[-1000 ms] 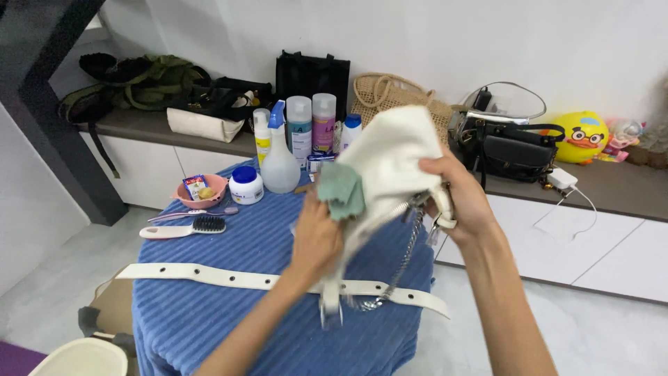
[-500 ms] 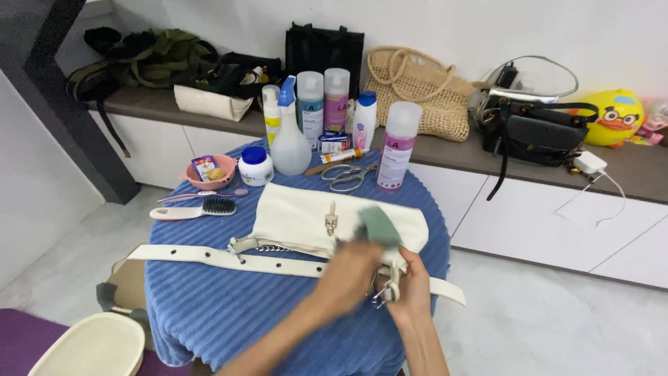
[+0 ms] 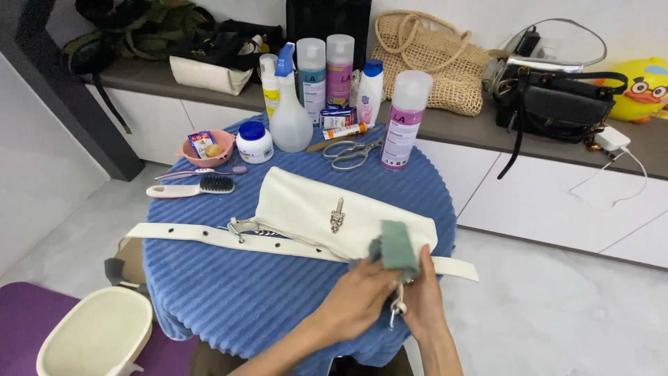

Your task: The person is cleaning a white leather bag using various cleaning agents, a sponge, a cloth, and a toothbrush to scrub the surface and details.

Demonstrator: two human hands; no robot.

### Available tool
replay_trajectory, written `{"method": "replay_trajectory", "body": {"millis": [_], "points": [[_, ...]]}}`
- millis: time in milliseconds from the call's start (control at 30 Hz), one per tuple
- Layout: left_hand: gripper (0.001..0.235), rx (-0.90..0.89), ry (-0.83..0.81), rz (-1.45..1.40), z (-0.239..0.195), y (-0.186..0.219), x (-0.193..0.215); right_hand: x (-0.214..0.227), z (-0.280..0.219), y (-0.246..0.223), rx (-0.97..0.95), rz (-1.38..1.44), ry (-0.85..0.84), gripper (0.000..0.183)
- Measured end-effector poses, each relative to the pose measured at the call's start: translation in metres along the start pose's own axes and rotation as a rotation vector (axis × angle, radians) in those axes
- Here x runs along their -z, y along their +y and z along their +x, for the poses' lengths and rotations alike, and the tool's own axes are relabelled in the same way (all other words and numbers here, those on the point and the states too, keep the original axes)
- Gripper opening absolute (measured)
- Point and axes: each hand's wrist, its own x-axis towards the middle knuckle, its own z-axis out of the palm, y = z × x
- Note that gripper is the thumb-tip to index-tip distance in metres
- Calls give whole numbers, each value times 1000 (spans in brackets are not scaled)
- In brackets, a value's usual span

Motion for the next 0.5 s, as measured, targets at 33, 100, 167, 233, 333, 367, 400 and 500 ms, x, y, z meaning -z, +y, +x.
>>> {"method": "replay_trajectory", "body": {"millis": [33, 100, 167, 233, 333, 367, 400, 500], "points": [[32, 1, 0, -3, 3, -2, 6, -6, -7, -5, -1, -2, 2, 71], [40, 11, -148, 105, 7, -5, 16, -18, -21, -12, 10, -52, 86, 66], [45, -79, -81, 235, 3, -25, 24, -18, -18, -8, 18, 11, 117, 58], [52, -173, -11, 368, -1, -43, 38, -17, -16, -9, 30, 75, 143, 51], [43, -91, -49, 444, -11, -64, 64, -5, -12, -7, -33, 97, 183, 47], [29, 113, -25, 351, -12, -68, 73, 3, -5, -4, -11, 66, 86, 41], [20, 316, -2, 256, -13, -73, 81, 12, 0, -1, 10, 34, -12, 35], [38, 510, 550, -225, 10, -66, 96, 6, -7, -6, -10, -22, -36, 46]]}}
